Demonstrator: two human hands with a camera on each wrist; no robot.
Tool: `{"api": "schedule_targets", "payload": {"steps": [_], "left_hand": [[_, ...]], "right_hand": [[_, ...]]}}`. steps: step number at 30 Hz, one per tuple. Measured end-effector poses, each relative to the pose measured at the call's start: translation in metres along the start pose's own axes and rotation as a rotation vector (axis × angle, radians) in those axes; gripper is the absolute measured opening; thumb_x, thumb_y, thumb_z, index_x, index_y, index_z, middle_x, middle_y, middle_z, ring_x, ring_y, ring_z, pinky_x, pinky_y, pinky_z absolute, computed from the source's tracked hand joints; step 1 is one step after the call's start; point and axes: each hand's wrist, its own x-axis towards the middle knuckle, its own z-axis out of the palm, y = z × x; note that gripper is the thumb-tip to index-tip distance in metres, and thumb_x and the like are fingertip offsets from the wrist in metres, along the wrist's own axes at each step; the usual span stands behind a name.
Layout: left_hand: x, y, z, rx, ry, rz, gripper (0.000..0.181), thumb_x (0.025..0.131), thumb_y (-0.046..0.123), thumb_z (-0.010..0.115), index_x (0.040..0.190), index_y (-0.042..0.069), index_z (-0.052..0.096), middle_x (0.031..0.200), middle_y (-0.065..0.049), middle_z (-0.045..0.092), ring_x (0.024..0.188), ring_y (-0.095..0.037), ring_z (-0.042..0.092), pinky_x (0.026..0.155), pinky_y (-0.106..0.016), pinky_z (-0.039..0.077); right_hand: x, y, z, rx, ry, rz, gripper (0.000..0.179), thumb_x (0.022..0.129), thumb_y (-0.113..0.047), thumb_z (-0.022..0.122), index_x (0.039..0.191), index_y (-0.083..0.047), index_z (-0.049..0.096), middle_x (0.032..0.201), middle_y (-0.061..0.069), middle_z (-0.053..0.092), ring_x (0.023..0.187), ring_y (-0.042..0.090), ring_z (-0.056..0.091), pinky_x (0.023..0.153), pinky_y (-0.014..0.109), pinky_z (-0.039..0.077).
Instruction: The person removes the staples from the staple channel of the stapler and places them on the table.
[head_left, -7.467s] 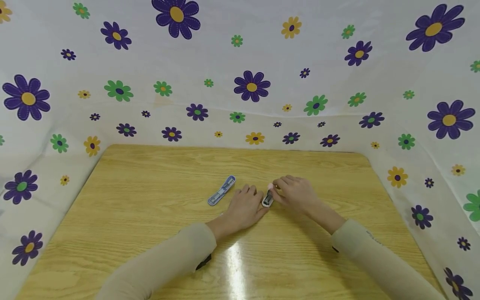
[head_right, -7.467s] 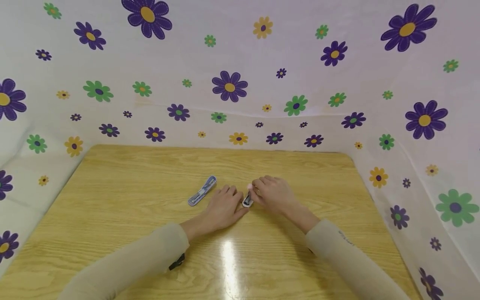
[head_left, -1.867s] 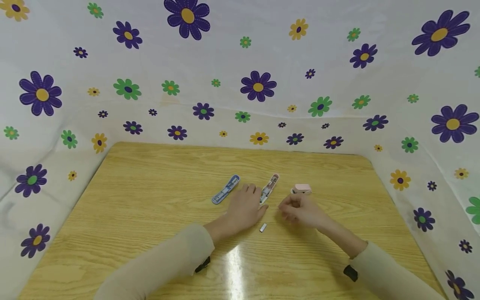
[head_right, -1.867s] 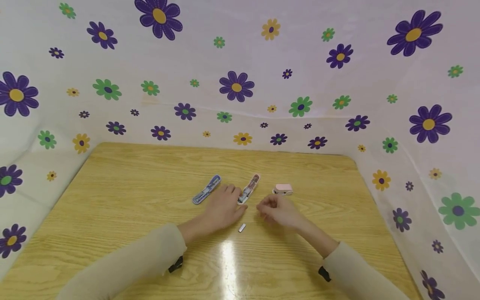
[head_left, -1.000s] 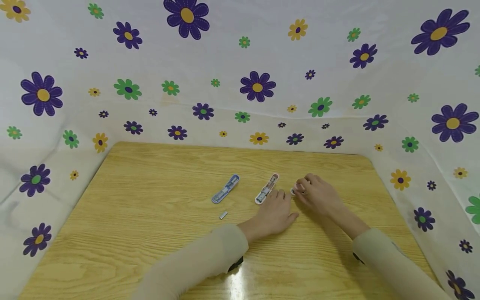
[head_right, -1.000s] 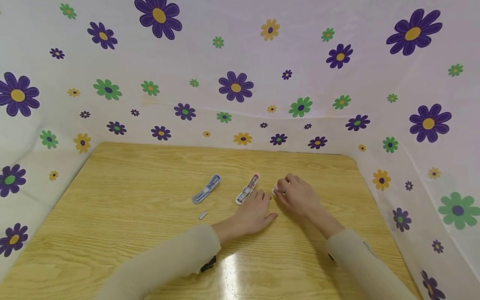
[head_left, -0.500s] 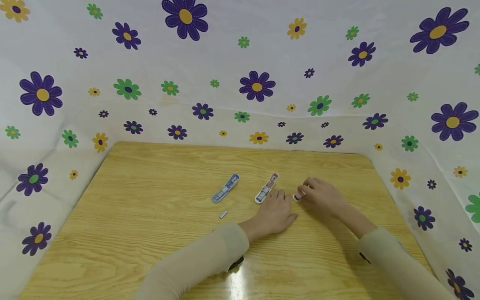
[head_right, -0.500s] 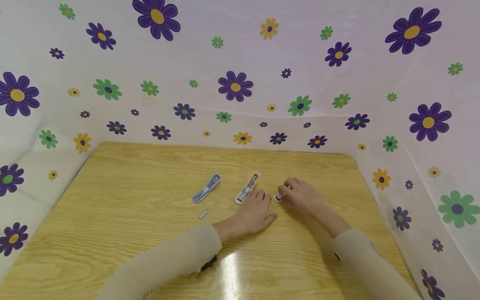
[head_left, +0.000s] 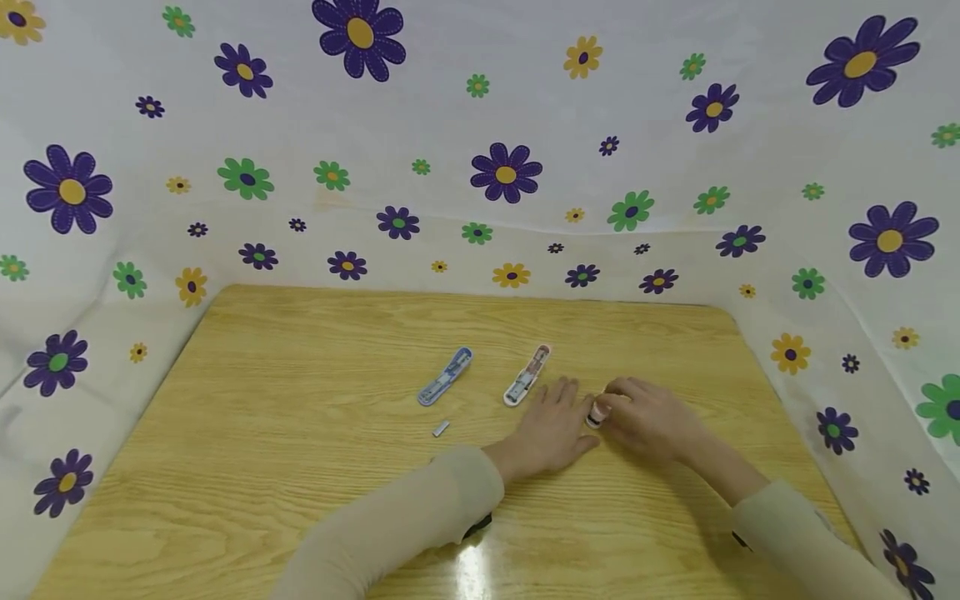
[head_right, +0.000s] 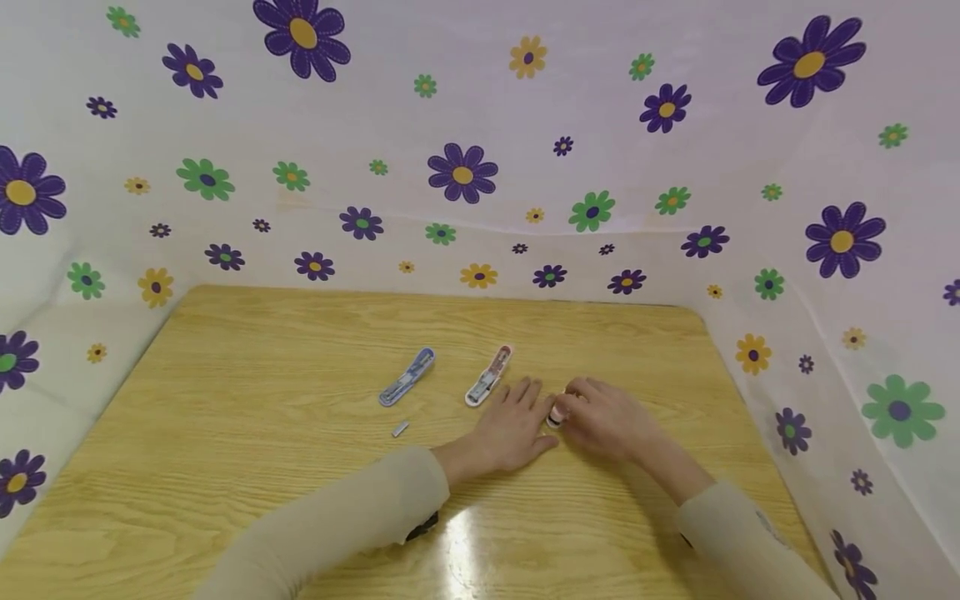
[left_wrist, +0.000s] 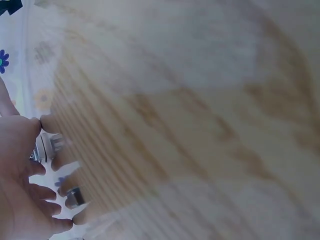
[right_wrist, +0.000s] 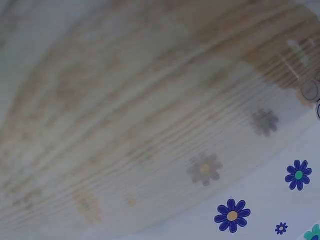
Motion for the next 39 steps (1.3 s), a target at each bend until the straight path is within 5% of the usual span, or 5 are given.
{"api": "schedule_targets", "payload": {"steps": [4,8,24,30,39], "left_hand": [[0.000,0.002,0.001,0.016,-0.006,-0.014,0.068,0.108,0.064,0.037,0.166,0.029,0.033,0.174,-0.005,0.031,0.163,-0.025,0.028,0.130,-0.045,0.033],[0.000,0.002,0.000,0.044,0.012,-0.018,0.064,0.110,0.062,0.033,0.166,0.031,0.034,0.173,-0.004,0.033,0.162,-0.025,0.032,0.128,-0.045,0.036],[0.004,0.003,0.002,0.069,0.053,-0.051,0.056,0.111,0.056,0.037,0.163,0.034,0.039,0.170,-0.002,0.040,0.159,-0.023,0.038,0.125,-0.043,0.041],[0.007,0.004,0.005,0.063,0.060,-0.062,0.055,0.111,0.057,0.037,0.163,0.035,0.039,0.171,-0.001,0.039,0.159,-0.023,0.038,0.126,-0.044,0.040],[0.008,0.007,0.008,0.043,0.023,-0.070,0.056,0.111,0.058,0.036,0.163,0.037,0.037,0.172,0.000,0.036,0.161,-0.022,0.034,0.128,-0.043,0.037]], "right_hand": [[-0.003,0.000,0.001,0.009,0.049,0.015,0.028,0.097,-0.035,0.075,0.110,-0.010,0.074,0.105,0.008,0.073,0.089,0.022,0.073,0.074,0.039,0.063],[-0.003,-0.001,0.004,0.006,0.100,0.006,0.044,0.109,-0.047,0.052,0.110,-0.009,0.075,0.102,0.009,0.074,0.084,0.022,0.073,0.069,0.038,0.063],[0.002,0.000,0.011,-0.008,0.170,-0.025,0.052,0.111,-0.049,0.041,0.099,-0.010,0.073,0.094,0.010,0.072,0.072,0.020,0.070,0.054,0.030,0.057],[0.003,0.001,0.010,-0.017,0.160,-0.031,0.046,0.109,-0.046,0.049,0.099,-0.009,0.074,0.094,0.011,0.072,0.072,0.020,0.070,0.053,0.030,0.057],[-0.001,0.002,0.014,-0.042,0.164,-0.040,0.050,0.109,-0.048,0.044,0.098,-0.009,0.074,0.091,0.010,0.072,0.067,0.019,0.068,0.051,0.029,0.055]]}}
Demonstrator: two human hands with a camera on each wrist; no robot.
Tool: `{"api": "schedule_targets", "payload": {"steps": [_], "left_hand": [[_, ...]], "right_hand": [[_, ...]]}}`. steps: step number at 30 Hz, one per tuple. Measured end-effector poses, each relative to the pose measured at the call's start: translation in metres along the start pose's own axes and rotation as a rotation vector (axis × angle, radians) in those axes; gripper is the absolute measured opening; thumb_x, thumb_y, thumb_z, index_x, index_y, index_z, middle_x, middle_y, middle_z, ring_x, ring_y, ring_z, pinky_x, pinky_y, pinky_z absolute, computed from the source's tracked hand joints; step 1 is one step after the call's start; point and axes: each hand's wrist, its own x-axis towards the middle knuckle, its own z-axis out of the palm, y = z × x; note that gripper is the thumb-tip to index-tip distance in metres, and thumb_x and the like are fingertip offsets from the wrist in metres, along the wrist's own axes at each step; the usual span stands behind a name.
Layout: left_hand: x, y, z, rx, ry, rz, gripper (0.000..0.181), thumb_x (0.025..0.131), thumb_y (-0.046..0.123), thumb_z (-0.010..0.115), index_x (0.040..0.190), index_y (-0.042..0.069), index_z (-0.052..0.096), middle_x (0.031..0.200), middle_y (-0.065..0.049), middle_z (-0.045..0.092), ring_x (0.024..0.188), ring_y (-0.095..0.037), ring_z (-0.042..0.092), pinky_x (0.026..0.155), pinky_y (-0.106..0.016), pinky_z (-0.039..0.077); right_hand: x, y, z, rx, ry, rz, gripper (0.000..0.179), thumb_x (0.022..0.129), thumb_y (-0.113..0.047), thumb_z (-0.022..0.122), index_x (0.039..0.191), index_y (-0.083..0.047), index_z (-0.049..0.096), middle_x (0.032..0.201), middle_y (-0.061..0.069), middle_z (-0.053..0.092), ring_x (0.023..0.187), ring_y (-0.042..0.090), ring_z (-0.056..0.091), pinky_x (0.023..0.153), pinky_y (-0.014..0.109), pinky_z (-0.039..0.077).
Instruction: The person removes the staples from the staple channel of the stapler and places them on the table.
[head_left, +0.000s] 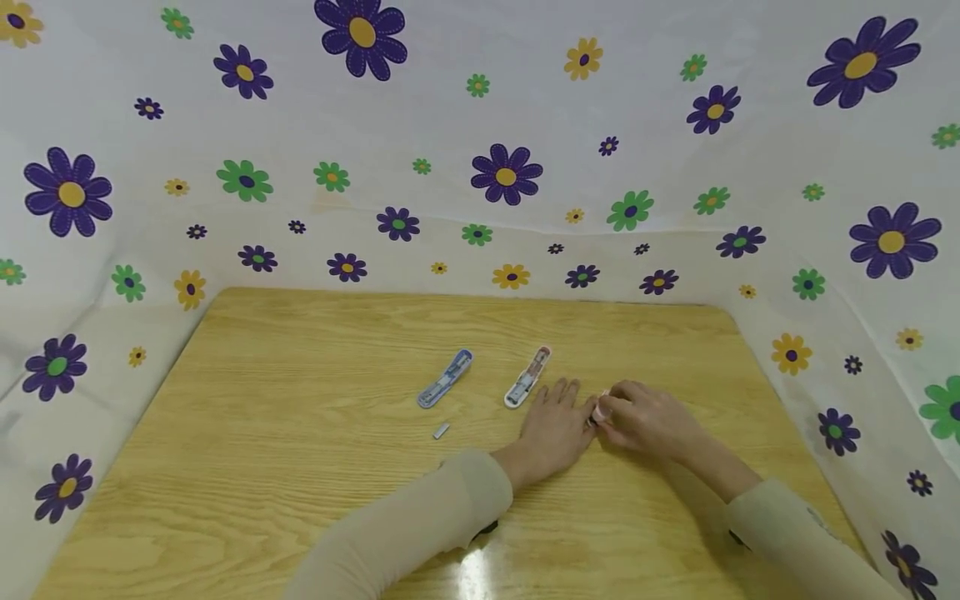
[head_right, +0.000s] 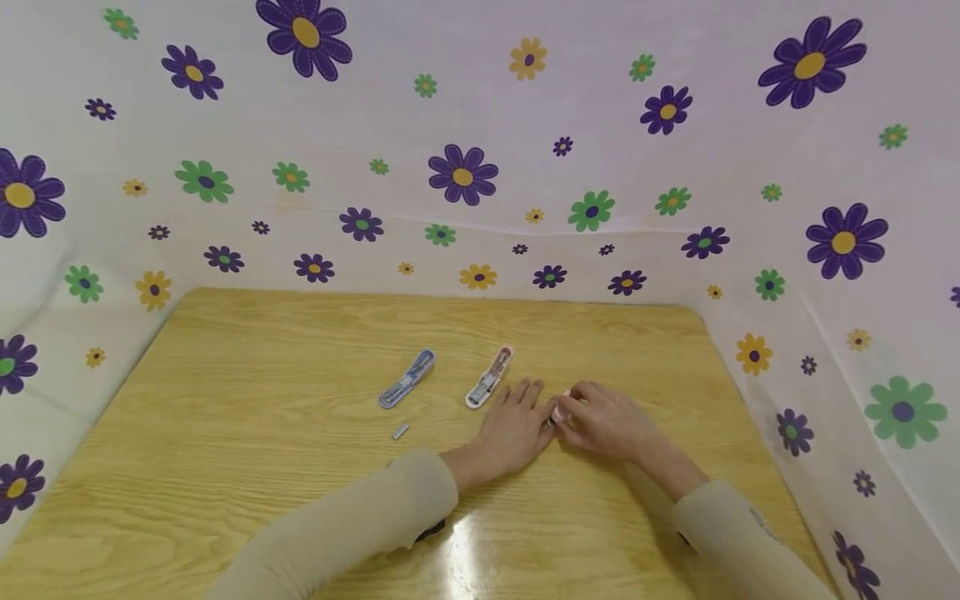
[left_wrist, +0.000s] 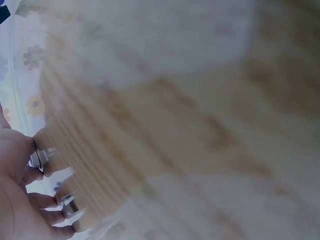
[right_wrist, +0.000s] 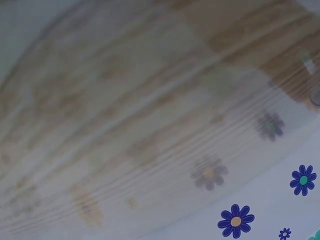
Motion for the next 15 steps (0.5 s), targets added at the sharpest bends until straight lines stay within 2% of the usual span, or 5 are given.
{"api": "schedule_targets", "payload": {"steps": [4,15], "left_hand": [[-0.0004,0.0021,-0.0007,0.001,-0.020,0.005,0.057,0.111,0.059,0.033,0.164,0.037,0.034,0.173,0.001,0.034,0.162,-0.021,0.032,0.128,-0.043,0.036],[-0.0027,0.0006,-0.0070,0.028,-0.018,0.002,0.056,0.111,0.059,0.034,0.163,0.038,0.037,0.171,0.002,0.038,0.160,-0.020,0.036,0.126,-0.041,0.039]], "right_hand": [[-0.0031,-0.0002,0.0017,-0.012,0.016,-0.013,0.052,0.110,-0.047,0.040,0.098,-0.009,0.074,0.090,0.010,0.072,0.066,0.018,0.067,0.050,0.029,0.054],[0.0004,0.0017,0.0028,-0.064,0.076,-0.123,0.041,0.111,-0.036,0.042,0.101,-0.007,0.069,0.089,0.010,0.070,0.066,0.019,0.067,0.049,0.029,0.054]]}}
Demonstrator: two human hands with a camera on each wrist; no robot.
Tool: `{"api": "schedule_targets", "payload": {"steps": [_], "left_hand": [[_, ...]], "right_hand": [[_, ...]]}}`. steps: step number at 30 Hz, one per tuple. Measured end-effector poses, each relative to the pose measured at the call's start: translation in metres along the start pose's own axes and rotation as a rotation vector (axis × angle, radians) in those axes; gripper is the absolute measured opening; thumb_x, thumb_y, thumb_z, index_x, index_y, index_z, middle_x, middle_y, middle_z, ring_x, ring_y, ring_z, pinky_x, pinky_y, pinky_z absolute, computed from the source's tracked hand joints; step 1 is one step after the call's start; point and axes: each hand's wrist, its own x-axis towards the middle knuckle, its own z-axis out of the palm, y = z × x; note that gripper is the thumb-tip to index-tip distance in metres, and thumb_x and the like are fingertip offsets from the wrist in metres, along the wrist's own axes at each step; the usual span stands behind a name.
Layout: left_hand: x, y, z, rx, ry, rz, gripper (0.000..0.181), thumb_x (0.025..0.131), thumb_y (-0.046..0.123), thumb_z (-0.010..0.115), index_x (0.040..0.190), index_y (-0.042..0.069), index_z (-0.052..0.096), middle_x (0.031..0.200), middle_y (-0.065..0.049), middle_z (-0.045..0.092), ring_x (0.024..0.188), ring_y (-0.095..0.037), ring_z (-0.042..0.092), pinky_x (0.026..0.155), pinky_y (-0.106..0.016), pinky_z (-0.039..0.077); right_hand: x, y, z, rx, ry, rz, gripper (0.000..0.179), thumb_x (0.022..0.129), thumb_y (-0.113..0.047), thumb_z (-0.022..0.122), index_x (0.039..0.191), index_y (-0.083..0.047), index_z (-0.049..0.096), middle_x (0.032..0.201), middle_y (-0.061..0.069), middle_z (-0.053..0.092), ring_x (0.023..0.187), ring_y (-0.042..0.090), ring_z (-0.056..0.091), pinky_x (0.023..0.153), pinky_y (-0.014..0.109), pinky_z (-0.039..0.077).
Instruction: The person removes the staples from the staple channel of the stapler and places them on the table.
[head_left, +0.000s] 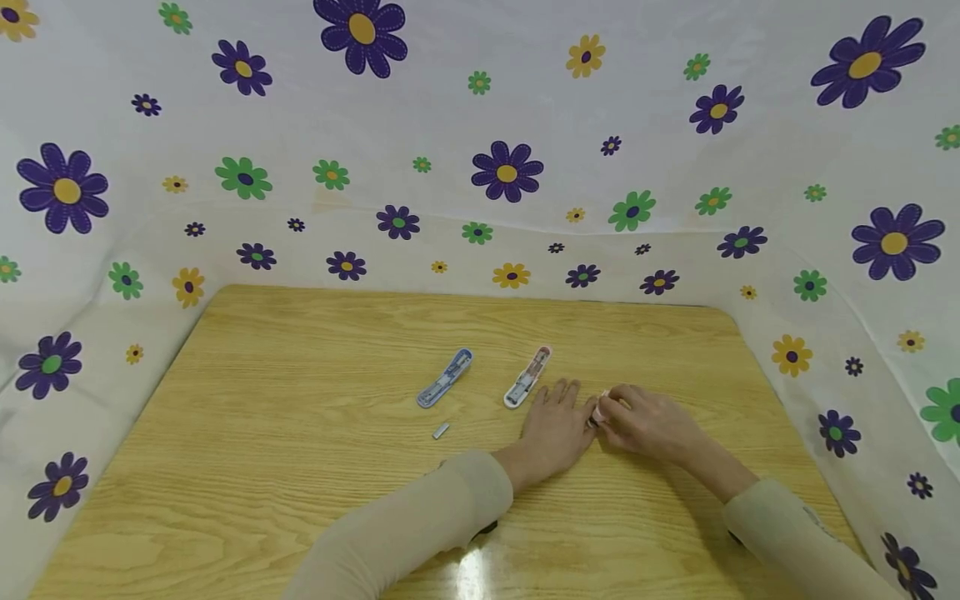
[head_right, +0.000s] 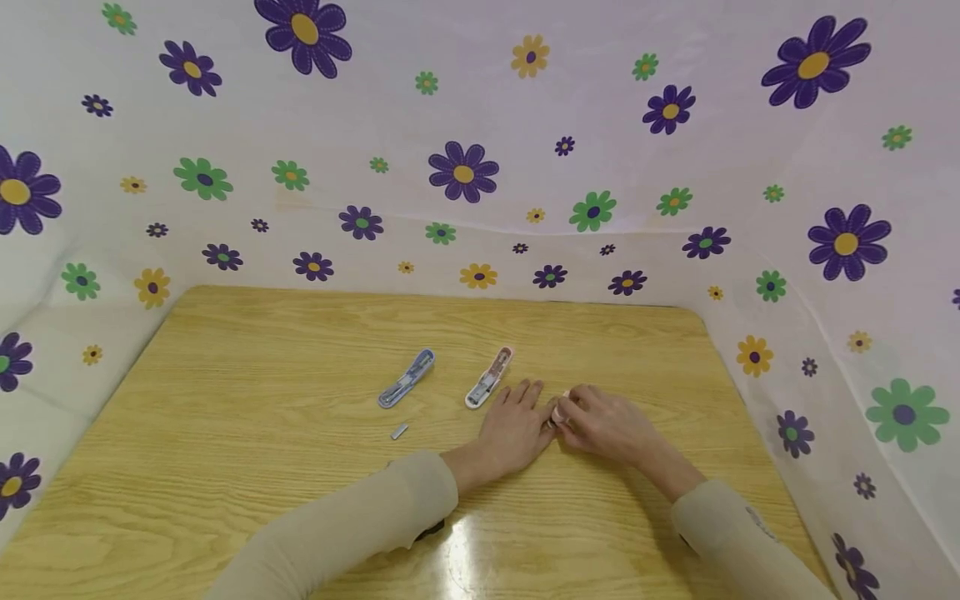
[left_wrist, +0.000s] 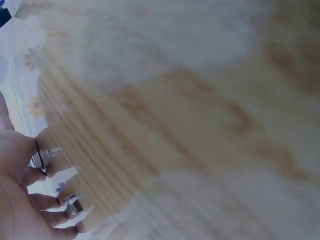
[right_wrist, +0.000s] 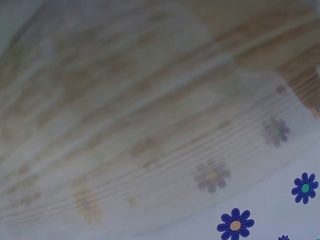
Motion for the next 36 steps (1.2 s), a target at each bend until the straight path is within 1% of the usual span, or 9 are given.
{"api": "schedule_targets", "payload": {"steps": [7,9,12,16,20,24,27,32,36], "left_hand": [[0.001,0.001,0.001,-0.003,0.002,-0.005,0.056,0.111,0.058,0.036,0.163,0.037,0.038,0.171,0.002,0.039,0.160,-0.020,0.037,0.126,-0.042,0.039],[0.001,0.001,0.001,-0.006,0.002,-0.009,0.056,0.111,0.058,0.036,0.163,0.038,0.038,0.171,0.002,0.039,0.160,-0.020,0.036,0.126,-0.042,0.038],[0.003,0.002,0.002,-0.011,0.005,-0.015,0.055,0.111,0.059,0.035,0.162,0.039,0.038,0.171,0.002,0.038,0.160,-0.020,0.036,0.126,-0.043,0.038],[0.004,0.001,0.003,-0.014,0.008,-0.013,0.055,0.111,0.060,0.035,0.163,0.040,0.038,0.172,0.001,0.036,0.161,-0.021,0.034,0.127,-0.043,0.038],[0.004,0.000,0.004,-0.003,0.010,-0.010,0.056,0.111,0.060,0.033,0.163,0.040,0.037,0.173,0.001,0.035,0.161,-0.021,0.034,0.127,-0.043,0.037],[0.003,0.000,0.005,-0.008,0.002,-0.003,0.056,0.111,0.061,0.030,0.163,0.040,0.036,0.174,0.001,0.033,0.161,-0.021,0.033,0.128,-0.044,0.037],[0.004,0.000,0.006,-0.008,-0.004,0.002,0.056,0.111,0.060,0.031,0.163,0.041,0.035,0.174,0.001,0.033,0.162,-0.021,0.033,0.128,-0.044,0.037],[0.003,0.000,0.005,0.004,-0.003,-0.004,0.056,0.111,0.060,0.035,0.163,0.040,0.037,0.173,0.001,0.035,0.161,-0.021,0.034,0.127,-0.043,0.038],[0.003,0.002,0.004,-0.005,0.001,-0.012,0.055,0.110,0.060,0.037,0.162,0.041,0.039,0.172,0.002,0.036,0.160,-0.020,0.035,0.127,-0.043,0.038]], "right_hand": [[-0.001,0.001,0.002,-0.054,-0.011,-0.034,0.041,0.111,-0.034,0.040,0.102,-0.005,0.068,0.088,0.010,0.070,0.069,0.020,0.068,0.049,0.028,0.055],[-0.001,0.001,0.001,-0.057,-0.003,-0.036,0.043,0.112,-0.033,0.039,0.102,-0.003,0.068,0.088,0.011,0.070,0.069,0.021,0.069,0.050,0.029,0.056],[0.001,0.003,0.000,-0.059,0.032,-0.030,0.045,0.113,-0.031,0.039,0.103,0.000,0.069,0.088,0.012,0.071,0.065,0.021,0.069,0.049,0.029,0.055],[0.002,0.005,-0.002,-0.055,0.065,-0.028,0.043,0.113,-0.033,0.041,0.102,-0.001,0.069,0.087,0.011,0.071,0.056,0.017,0.065,0.043,0.027,0.050],[0.004,0.007,-0.003,-0.045,0.048,-0.031,0.040,0.111,-0.035,0.042,0.100,-0.006,0.068,0.087,0.009,0.070,0.055,0.016,0.062,0.042,0.026,0.048],[0.004,0.009,-0.005,-0.059,0.032,-0.036,0.041,0.112,-0.036,0.041,0.100,-0.006,0.067,0.084,0.008,0.068,0.057,0.016,0.062,0.044,0.027,0.049],[0.003,0.011,-0.007,-0.068,0.025,-0.038,0.040,0.112,-0.035,0.043,0.100,-0.005,0.068,0.082,0.008,0.069,0.057,0.016,0.063,0.044,0.027,0.050],[0.002,0.019,-0.012,-0.091,0.014,-0.011,0.041,0.109,-0.033,0.044,0.100,-0.003,0.070,0.081,0.010,0.069,0.055,0.016,0.064,0.044,0.027,0.051],[0.003,0.026,-0.018,-0.097,0.022,0.034,0.043,0.109,-0.034,0.042,0.098,-0.002,0.070,0.080,0.010,0.070,0.052,0.016,0.063,0.040,0.027,0.046]]}}
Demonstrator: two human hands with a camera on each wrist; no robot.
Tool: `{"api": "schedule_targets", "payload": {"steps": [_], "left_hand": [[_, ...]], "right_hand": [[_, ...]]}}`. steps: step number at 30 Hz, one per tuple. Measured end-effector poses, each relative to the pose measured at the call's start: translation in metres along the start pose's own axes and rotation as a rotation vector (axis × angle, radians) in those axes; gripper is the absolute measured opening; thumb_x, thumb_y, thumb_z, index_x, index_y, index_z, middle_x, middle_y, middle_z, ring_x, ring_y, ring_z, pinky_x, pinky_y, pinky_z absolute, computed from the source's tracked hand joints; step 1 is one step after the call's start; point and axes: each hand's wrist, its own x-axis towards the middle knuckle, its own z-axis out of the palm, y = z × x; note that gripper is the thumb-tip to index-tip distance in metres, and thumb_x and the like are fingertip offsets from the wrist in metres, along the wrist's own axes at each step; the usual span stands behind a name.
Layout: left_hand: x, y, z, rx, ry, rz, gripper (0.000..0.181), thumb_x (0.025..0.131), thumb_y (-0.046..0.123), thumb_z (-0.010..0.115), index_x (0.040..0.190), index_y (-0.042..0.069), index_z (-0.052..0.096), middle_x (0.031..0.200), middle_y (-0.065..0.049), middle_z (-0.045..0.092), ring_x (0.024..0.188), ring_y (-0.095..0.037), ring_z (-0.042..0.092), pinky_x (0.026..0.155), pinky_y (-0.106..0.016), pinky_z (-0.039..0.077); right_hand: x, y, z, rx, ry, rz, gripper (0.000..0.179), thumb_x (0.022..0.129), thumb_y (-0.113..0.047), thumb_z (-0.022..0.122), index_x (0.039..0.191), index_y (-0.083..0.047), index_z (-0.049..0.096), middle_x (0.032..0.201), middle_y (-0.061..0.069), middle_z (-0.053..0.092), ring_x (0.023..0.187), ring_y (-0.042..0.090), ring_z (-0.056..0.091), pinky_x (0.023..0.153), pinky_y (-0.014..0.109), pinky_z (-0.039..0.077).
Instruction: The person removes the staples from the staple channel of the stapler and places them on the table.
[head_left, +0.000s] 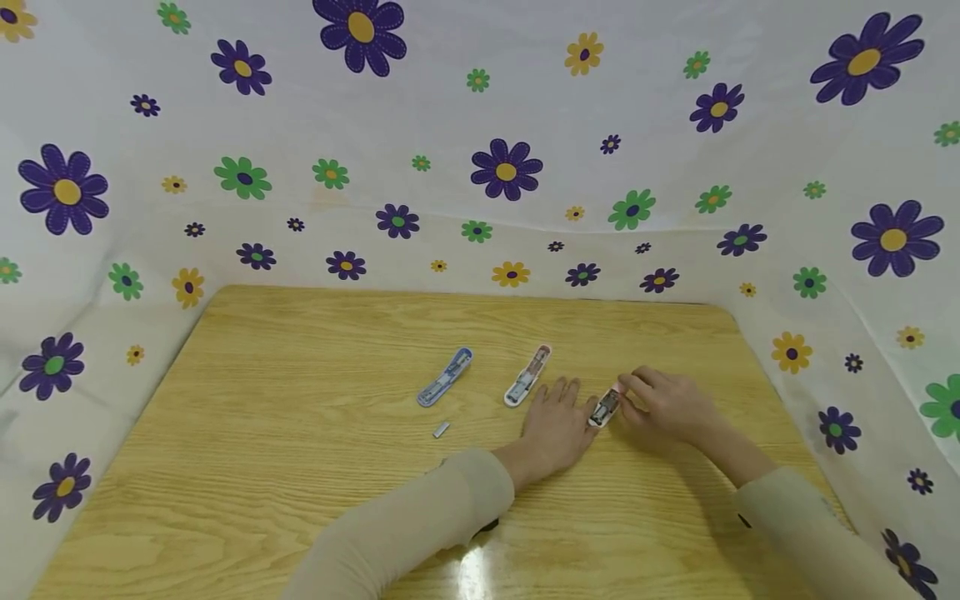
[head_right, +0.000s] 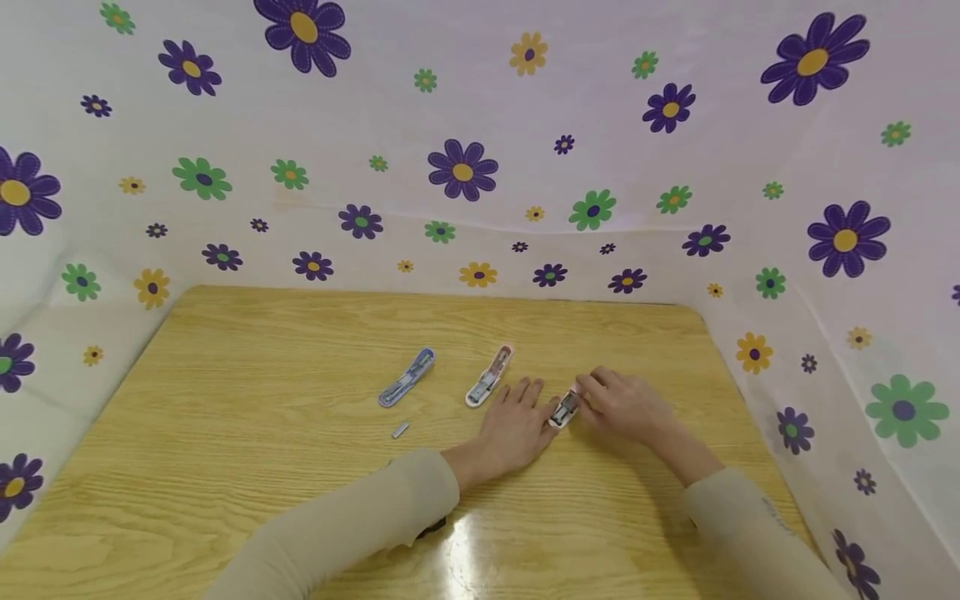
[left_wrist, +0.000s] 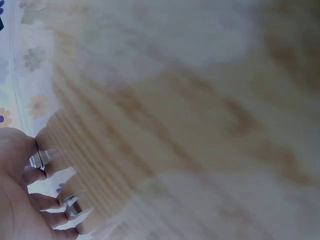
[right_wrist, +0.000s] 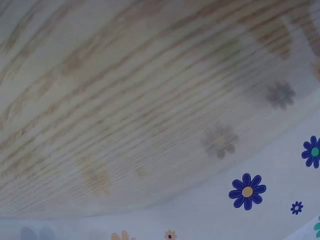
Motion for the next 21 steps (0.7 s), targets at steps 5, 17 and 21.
{"api": "schedule_targets", "payload": {"steps": [5,17,21], "left_hand": [[-0.001,0.000,-0.001,-0.015,-0.009,-0.005,0.055,0.110,0.059,0.037,0.162,0.041,0.039,0.173,0.002,0.035,0.161,-0.020,0.034,0.128,-0.043,0.036],[0.001,0.001,0.001,-0.019,-0.010,-0.008,0.055,0.110,0.059,0.038,0.162,0.040,0.039,0.173,0.002,0.035,0.162,-0.020,0.033,0.128,-0.043,0.035],[0.001,0.001,0.001,-0.019,-0.001,-0.008,0.054,0.110,0.058,0.037,0.162,0.040,0.039,0.173,0.001,0.036,0.161,-0.021,0.034,0.128,-0.044,0.036]], "right_hand": [[-0.001,0.007,-0.001,0.021,0.008,0.056,0.045,0.110,-0.035,0.042,0.098,-0.003,0.071,0.079,0.009,0.070,0.051,0.016,0.063,0.039,0.028,0.045],[-0.015,0.015,0.003,0.052,-0.071,0.273,0.040,0.108,-0.032,0.051,0.099,-0.002,0.075,0.078,0.012,0.072,0.049,0.016,0.059,0.039,0.027,0.042],[-0.015,0.015,0.000,0.088,-0.181,0.377,0.018,0.092,-0.016,0.071,0.103,-0.003,0.077,0.079,0.010,0.073,0.053,0.014,0.060,0.045,0.027,0.046]]}}
